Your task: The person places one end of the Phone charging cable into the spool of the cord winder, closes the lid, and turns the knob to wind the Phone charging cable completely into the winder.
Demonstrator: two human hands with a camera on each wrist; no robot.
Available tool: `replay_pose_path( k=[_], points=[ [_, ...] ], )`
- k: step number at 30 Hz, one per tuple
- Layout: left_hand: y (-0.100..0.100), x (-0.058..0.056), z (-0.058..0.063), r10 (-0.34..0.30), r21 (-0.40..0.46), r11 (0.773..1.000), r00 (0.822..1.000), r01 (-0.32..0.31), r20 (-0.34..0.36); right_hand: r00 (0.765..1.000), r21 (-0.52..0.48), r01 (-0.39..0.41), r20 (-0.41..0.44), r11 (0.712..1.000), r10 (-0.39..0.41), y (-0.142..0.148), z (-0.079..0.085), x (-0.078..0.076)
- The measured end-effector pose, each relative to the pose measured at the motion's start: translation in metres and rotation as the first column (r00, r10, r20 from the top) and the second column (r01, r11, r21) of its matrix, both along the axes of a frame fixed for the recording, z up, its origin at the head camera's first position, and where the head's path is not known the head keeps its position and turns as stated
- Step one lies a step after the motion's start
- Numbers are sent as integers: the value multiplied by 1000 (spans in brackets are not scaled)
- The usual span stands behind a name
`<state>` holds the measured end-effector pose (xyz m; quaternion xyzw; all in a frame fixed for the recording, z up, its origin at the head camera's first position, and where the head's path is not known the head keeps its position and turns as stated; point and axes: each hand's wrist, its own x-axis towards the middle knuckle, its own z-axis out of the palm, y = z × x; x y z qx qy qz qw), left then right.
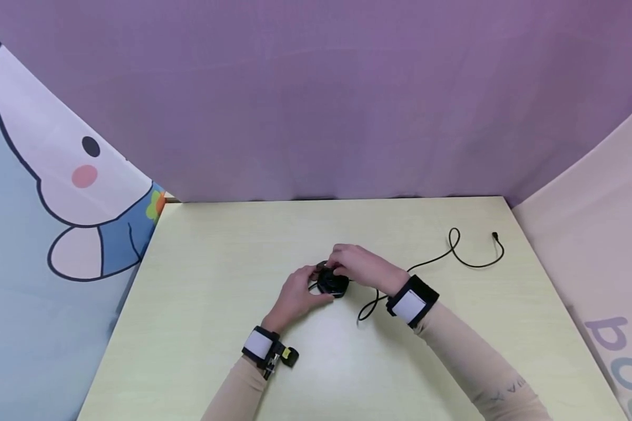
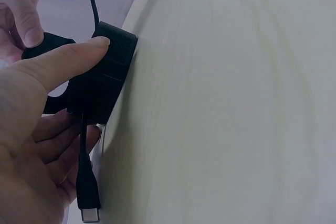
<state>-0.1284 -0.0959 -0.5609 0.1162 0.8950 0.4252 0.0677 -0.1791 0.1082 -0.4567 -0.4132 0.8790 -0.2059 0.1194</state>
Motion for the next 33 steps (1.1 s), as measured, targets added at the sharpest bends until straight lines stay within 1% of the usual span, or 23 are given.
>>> replay_pose_path(
  k=[5,10,13,14,18,20,25,28,33],
  points=[
    [-1,0,-2,4,9,1000,1000,-4,-1,1000,-3,-8,3,1000,8,1,-2,8],
    [-2,0,-3,-7,23,1000,1000,8,-4,1000,1,-12,16,1000,12,0,-5,16],
    [-2,1,-4,-5,25,1000,1000,5,-12,1000,15,-19,-21,1000,20,-1,-9,19],
    [-2,1,-5,1,19,1000,1000,0,-21,999,30,-22,-47,999,23,0,-11,20],
    [-3,3,-9,46,18,999,997,-45,-66,987,93,-21,-157,995,35,0,-20,25],
    [-3,3,-10,64,26,998,995,-62,-74,979,107,-17,-198,994,38,1,-25,27],
    [-4,3,-9,58,41,998,997,-56,-45,976,94,-6,-216,996,26,1,-32,30],
    [-4,3,-8,52,26,998,998,-51,-30,976,91,-1,-217,996,21,2,-34,30],
    [-3,2,-5,50,-3,999,998,-50,-28,973,66,-5,-230,998,20,2,-36,32]
  ],
)
